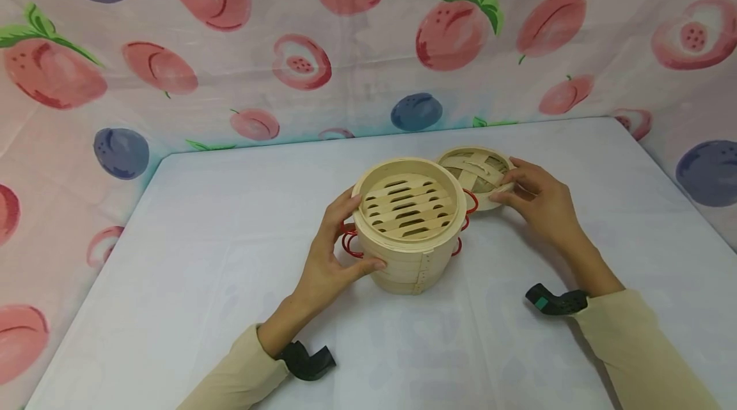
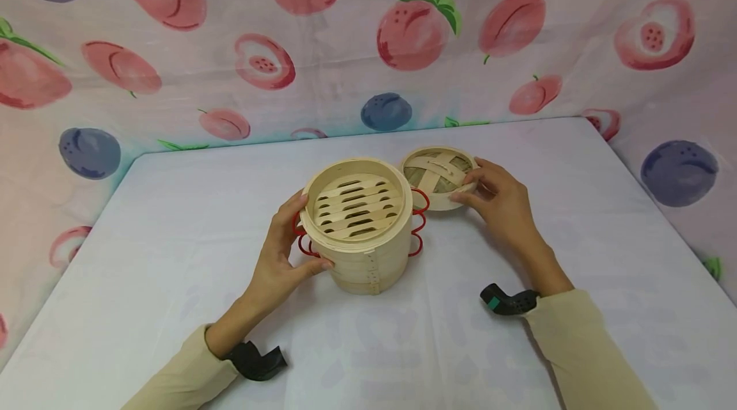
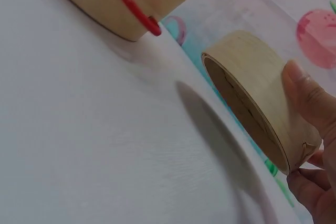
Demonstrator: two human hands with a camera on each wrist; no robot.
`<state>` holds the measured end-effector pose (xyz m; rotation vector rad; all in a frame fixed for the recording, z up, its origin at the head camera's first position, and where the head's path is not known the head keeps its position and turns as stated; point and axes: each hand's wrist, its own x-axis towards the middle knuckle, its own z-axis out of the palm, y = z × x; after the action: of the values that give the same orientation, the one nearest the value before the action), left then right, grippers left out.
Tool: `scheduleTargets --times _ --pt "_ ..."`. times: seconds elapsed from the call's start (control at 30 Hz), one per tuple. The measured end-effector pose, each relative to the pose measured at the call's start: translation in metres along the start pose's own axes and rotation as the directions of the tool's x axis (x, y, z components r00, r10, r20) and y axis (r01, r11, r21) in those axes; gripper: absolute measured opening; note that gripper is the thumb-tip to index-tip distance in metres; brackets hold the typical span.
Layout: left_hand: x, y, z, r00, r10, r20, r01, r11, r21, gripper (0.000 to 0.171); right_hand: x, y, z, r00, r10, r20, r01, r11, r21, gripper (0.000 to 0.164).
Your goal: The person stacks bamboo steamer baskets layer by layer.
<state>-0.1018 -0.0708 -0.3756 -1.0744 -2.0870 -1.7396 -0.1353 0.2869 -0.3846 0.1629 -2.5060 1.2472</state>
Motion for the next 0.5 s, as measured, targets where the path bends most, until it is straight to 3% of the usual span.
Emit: scheduleTargets --times 0.5 --pt "0.001 0.001 -0.002 1.000 -0.015 0.005 0.015 1.000 0.006 0.081 0.005 -0.027 -0.025 0.994 0.035 -0.100 -0.025 0.995 0.097 0.027"
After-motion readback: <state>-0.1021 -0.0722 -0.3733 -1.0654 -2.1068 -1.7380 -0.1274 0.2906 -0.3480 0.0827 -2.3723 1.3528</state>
